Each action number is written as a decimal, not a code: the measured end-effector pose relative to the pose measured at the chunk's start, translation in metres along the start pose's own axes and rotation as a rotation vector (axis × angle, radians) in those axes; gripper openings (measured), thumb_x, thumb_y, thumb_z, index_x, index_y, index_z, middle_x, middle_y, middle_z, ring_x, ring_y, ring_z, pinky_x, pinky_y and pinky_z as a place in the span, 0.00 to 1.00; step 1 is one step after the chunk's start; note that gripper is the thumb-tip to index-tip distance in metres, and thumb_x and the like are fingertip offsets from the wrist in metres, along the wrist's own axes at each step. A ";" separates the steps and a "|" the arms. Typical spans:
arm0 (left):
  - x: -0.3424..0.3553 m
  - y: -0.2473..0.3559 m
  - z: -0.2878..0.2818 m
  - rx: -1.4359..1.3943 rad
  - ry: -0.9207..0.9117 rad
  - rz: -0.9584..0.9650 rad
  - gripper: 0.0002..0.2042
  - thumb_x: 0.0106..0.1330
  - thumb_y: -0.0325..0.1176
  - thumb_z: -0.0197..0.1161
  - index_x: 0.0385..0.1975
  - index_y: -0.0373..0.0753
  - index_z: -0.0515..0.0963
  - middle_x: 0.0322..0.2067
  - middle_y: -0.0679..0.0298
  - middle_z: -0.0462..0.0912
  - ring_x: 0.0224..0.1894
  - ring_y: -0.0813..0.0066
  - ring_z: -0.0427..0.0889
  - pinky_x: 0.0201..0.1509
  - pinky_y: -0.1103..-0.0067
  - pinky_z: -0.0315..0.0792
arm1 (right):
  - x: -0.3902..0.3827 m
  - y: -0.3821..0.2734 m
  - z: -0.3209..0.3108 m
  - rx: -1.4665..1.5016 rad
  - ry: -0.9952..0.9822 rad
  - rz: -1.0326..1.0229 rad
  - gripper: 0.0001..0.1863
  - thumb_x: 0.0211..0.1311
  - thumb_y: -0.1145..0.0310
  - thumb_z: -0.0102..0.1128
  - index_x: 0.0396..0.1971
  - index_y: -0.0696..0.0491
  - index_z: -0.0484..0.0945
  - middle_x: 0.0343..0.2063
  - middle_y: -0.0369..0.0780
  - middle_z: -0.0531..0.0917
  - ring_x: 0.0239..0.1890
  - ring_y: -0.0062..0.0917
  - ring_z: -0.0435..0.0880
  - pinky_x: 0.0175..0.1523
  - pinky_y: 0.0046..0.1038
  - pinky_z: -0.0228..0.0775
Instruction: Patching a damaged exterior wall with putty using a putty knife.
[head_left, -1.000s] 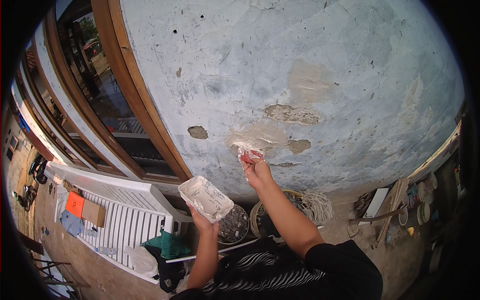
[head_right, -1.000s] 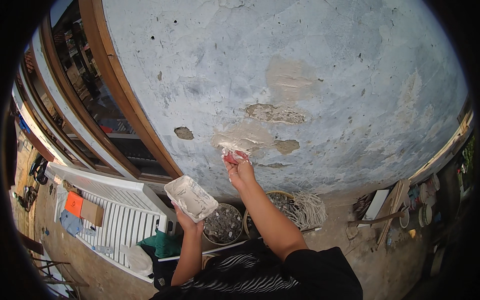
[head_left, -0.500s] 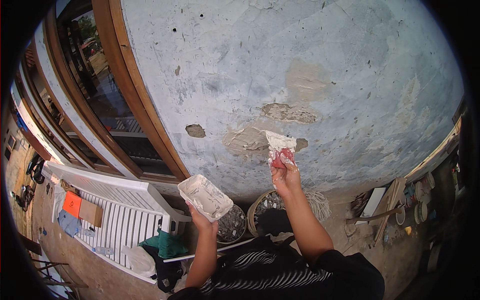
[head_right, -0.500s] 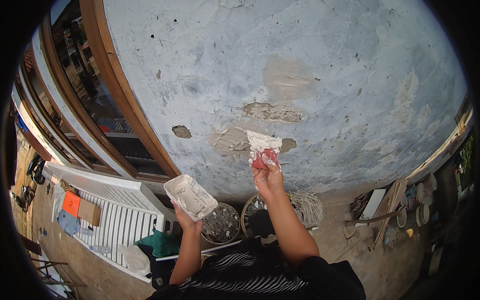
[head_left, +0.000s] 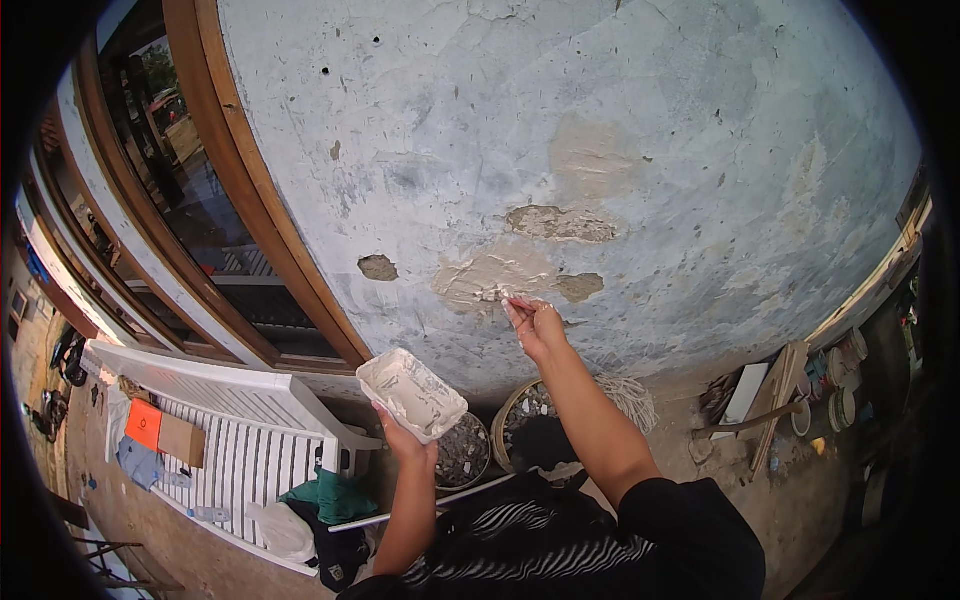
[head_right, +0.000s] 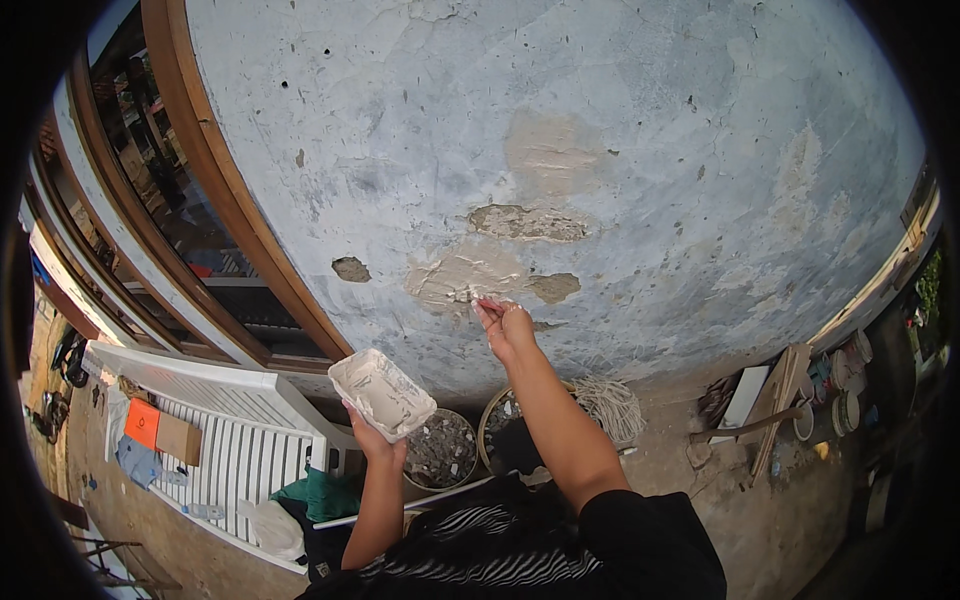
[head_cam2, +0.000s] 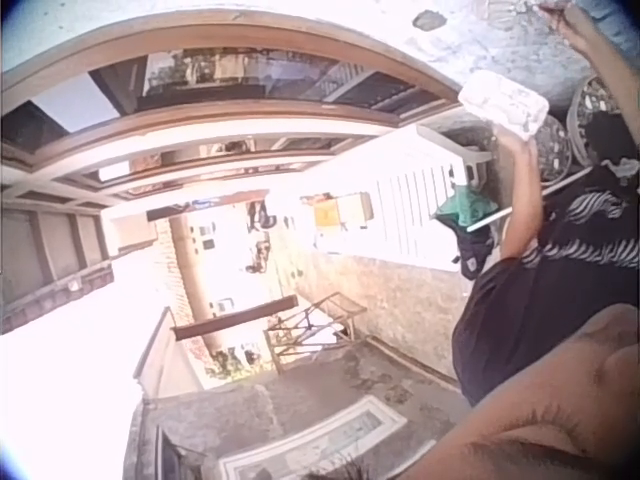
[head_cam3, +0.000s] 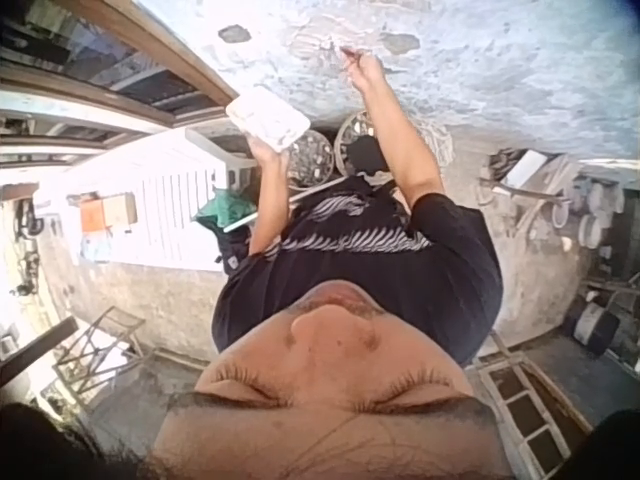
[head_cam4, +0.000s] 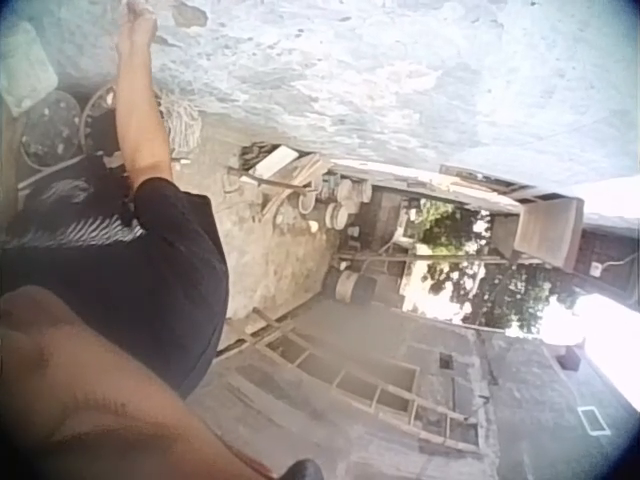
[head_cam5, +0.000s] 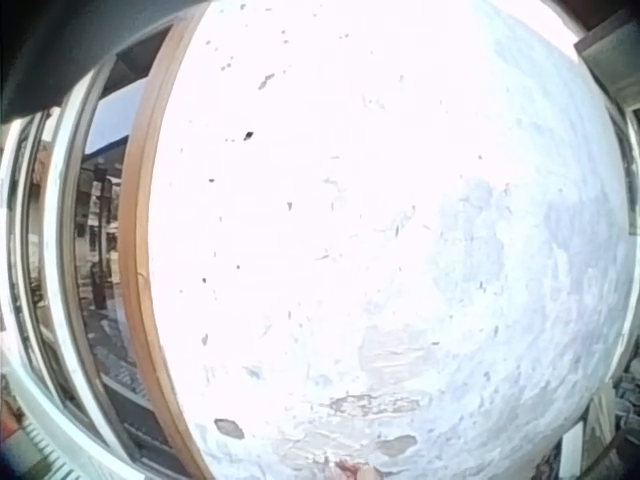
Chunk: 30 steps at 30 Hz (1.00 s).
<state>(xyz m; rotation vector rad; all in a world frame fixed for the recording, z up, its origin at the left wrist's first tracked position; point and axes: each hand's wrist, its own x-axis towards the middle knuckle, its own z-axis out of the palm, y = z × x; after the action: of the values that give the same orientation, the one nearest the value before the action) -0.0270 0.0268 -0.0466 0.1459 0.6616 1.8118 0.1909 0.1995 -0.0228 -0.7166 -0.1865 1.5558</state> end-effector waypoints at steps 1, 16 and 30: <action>0.001 0.001 0.001 -0.003 0.006 0.000 0.29 0.73 0.57 0.34 0.68 0.46 0.56 0.64 0.60 0.64 0.64 0.55 0.67 0.66 0.57 0.63 | -0.001 -0.006 0.004 0.030 0.016 -0.029 0.08 0.68 0.79 0.38 0.38 0.67 0.68 0.38 0.51 0.77 0.42 0.38 0.81 0.57 0.40 0.77; -0.007 0.005 0.005 0.019 -0.004 -0.026 0.30 0.73 0.58 0.34 0.68 0.47 0.56 0.65 0.61 0.63 0.65 0.54 0.65 0.67 0.56 0.61 | -0.055 0.006 -0.044 -0.071 -0.026 0.089 0.11 0.64 0.76 0.45 0.45 0.57 0.72 0.40 0.44 0.81 0.42 0.32 0.83 0.49 0.37 0.80; -0.001 0.003 0.006 0.007 0.001 -0.034 0.29 0.73 0.57 0.34 0.68 0.46 0.56 0.65 0.61 0.64 0.64 0.55 0.66 0.66 0.56 0.62 | -0.016 0.000 0.019 0.043 -0.105 0.012 0.06 0.65 0.79 0.45 0.38 0.60 0.72 0.38 0.46 0.80 0.40 0.33 0.82 0.52 0.38 0.79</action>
<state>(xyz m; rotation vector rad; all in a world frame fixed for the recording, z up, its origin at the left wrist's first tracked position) -0.0267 0.0279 -0.0396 0.1374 0.6677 1.7776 0.1795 0.1898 -0.0027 -0.6041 -0.2266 1.6057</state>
